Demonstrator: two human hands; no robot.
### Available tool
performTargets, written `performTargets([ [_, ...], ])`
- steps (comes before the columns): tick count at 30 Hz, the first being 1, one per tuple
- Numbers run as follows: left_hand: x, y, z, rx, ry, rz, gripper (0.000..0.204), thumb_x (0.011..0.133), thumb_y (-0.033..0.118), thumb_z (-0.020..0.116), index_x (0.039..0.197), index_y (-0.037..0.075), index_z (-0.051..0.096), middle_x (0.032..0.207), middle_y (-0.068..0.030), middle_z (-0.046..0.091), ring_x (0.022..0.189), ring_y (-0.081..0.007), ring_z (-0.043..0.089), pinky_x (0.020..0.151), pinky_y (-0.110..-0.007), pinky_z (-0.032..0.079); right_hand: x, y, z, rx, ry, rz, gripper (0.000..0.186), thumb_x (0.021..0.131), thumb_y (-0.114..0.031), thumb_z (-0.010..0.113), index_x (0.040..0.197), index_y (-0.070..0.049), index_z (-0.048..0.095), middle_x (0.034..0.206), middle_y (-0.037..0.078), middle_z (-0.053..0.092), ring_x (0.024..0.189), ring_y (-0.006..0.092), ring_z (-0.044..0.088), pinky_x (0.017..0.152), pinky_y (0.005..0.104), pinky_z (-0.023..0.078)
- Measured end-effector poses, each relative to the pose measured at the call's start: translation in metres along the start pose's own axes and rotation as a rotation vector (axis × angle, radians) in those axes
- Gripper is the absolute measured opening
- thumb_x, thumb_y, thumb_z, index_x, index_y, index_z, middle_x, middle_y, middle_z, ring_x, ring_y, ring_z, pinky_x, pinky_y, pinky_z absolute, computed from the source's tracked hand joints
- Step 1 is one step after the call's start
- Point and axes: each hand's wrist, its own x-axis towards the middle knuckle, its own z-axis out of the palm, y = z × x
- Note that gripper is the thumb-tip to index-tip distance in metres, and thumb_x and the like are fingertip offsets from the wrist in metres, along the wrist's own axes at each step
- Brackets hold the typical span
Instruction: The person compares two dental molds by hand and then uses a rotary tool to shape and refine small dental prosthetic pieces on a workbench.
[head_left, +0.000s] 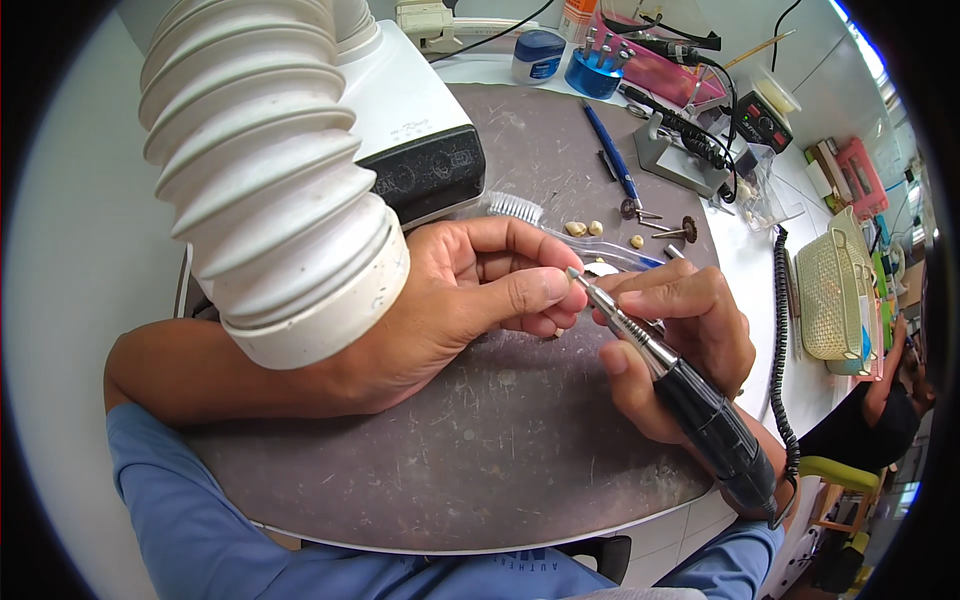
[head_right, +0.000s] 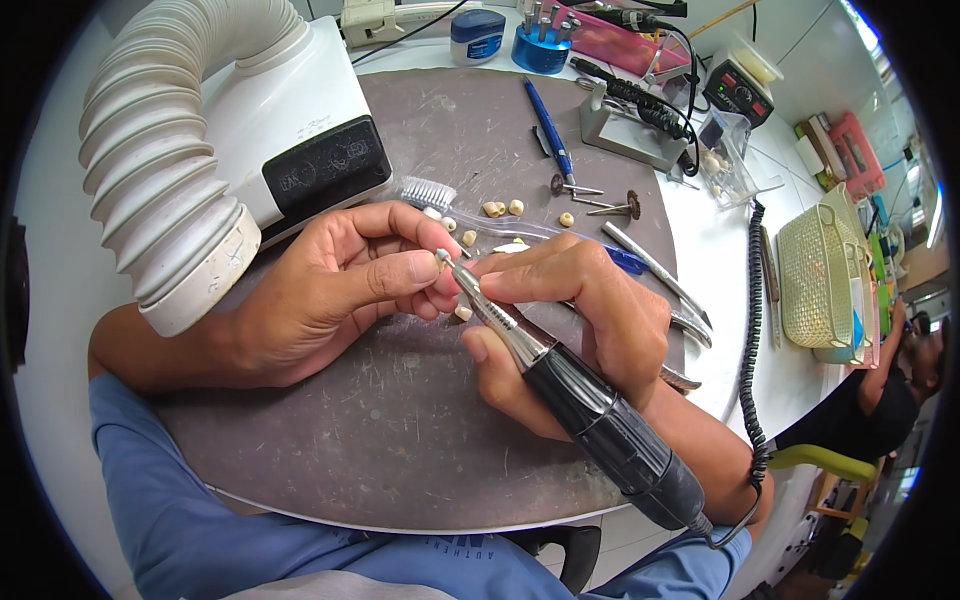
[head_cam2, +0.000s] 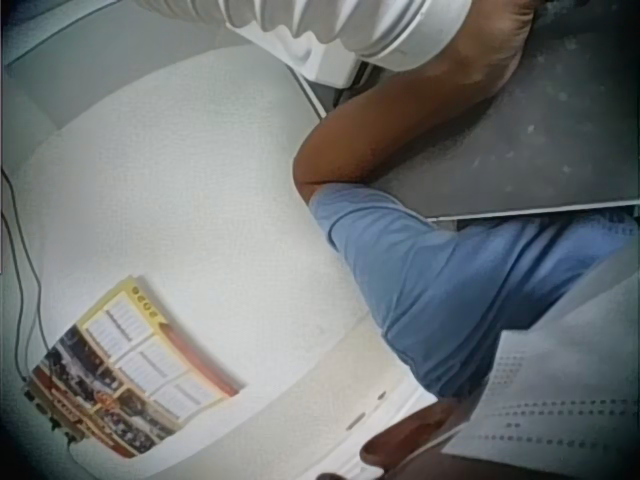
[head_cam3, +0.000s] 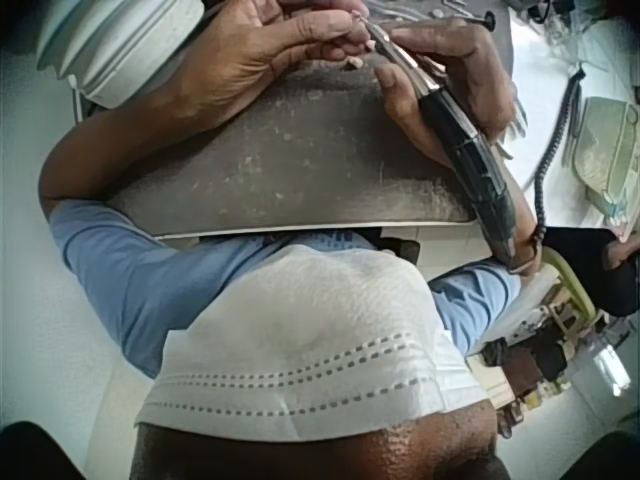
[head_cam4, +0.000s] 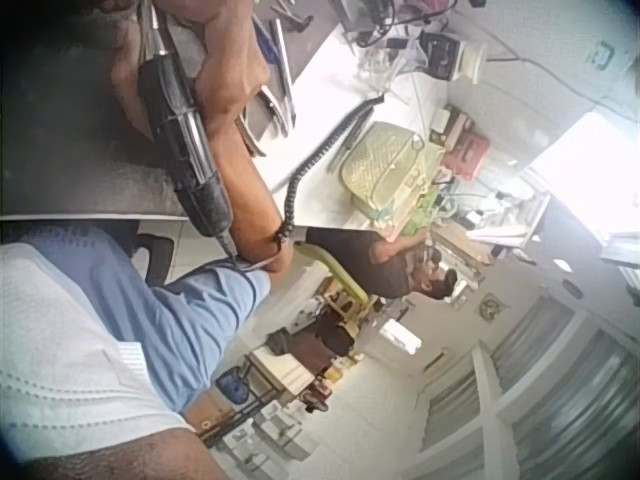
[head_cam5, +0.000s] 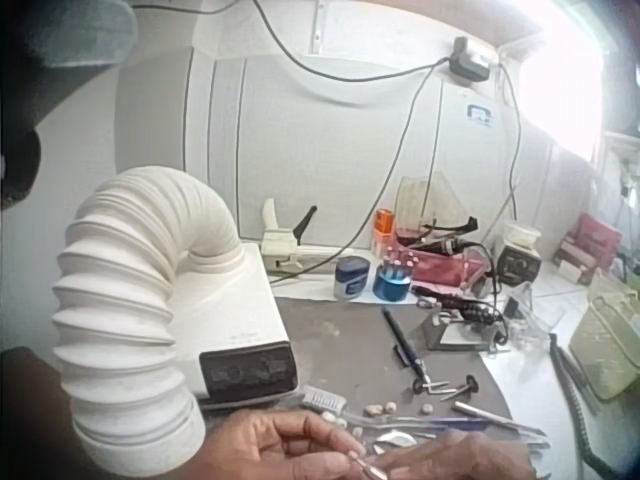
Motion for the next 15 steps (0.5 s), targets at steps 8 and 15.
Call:
performTargets([
  [8, -0.0003, -0.0005, -0.0003, -0.007, -0.002, 0.006, 0.021, 0.095, 0.013, 0.062, 0.112, 0.001, 0.058, 0.1, -0.0072, 0.065, 0.095, -0.0115, 0.063, 0.086, -0.025, 0.05, 0.0004, 0.0026, 0.0028, 0.037, 0.06, -0.03, 0.029, 0.071, -0.002, 0.074, 0.095, 0.006, 0.059, 0.086, 0.02, 0.07, 0.078, 0.0261, 0.071, 0.07, 0.0317, 0.056],
  [15, -0.0008, 0.0012, 0.001, 0.025, 0.01, 0.002, 0.021, 0.095, 0.012, 0.062, 0.112, 0.002, 0.058, 0.101, -0.0077, 0.065, 0.095, -0.0117, 0.062, 0.087, -0.026, 0.05, 0.0004, 0.0021, 0.0022, 0.0, 0.064, -0.027, 0.028, 0.071, -0.003, 0.074, 0.094, 0.006, 0.06, 0.086, 0.02, 0.069, 0.077, 0.0261, 0.071, 0.07, 0.0314, 0.056],
])
